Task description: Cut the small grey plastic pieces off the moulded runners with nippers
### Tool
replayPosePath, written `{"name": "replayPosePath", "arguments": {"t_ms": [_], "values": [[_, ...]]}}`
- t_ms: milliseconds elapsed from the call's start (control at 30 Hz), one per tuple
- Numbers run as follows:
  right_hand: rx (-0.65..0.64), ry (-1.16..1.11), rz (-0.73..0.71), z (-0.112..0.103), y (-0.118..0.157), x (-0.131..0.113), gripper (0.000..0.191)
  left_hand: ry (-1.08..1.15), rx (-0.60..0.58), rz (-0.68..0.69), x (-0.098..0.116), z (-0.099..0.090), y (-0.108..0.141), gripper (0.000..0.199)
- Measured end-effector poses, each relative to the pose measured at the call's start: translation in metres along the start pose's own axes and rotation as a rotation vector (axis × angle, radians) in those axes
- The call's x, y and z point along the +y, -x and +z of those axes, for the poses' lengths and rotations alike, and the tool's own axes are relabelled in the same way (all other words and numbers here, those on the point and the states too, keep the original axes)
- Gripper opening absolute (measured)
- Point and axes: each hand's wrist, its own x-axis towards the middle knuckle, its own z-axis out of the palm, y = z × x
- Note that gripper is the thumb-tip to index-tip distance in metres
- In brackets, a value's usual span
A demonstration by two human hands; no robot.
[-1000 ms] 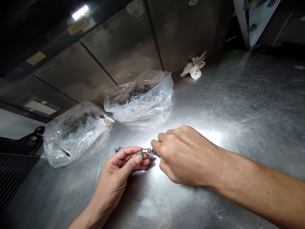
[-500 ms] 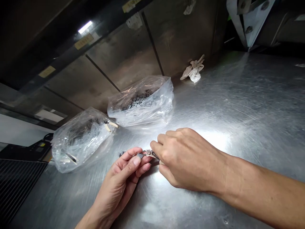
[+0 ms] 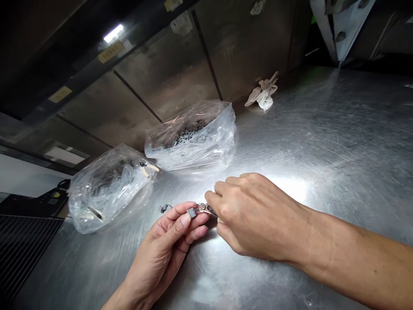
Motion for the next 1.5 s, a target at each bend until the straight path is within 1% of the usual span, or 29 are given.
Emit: {"name": "replayPosePath", "arguments": {"t_ms": [233, 333, 433, 567, 767, 1167, 1333, 1500], "values": [[-0.019, -0.043, -0.023, 0.001, 0.002, -0.002, 0.006, -0.045, 0.003, 0.003, -0.003, 0.001, -0.002, 0.022], [-0.035, -0.042, -0.020, 0.004, 0.002, -0.002, 0.007, -0.077, 0.009, 0.007, -0.004, 0.000, -0.001, 0.026], [-0.049, -0.033, -0.021, 0.006, 0.002, -0.002, 0.007, -0.105, 0.006, 0.014, -0.005, -0.001, -0.001, 0.025], [-0.042, -0.019, -0.021, 0.007, 0.002, -0.003, 0.006, -0.144, -0.009, 0.031, -0.006, -0.003, -0.001, 0.023], [-0.036, 0.009, -0.031, 0.007, 0.002, -0.003, 0.006, -0.218, -0.016, 0.059, -0.009, -0.007, -0.001, 0.024], [-0.086, 0.058, -0.061, 0.004, 0.003, -0.004, 0.012, -0.261, -0.029, 0.081, -0.012, -0.008, 0.000, 0.023], [-0.086, 0.076, -0.073, 0.004, 0.003, -0.004, 0.014, -0.269, -0.032, 0.078, -0.011, -0.009, 0.000, 0.023], [-0.110, 0.073, -0.071, 0.004, 0.002, -0.004, 0.013, -0.291, -0.028, 0.082, -0.011, -0.007, 0.001, 0.023]]}}
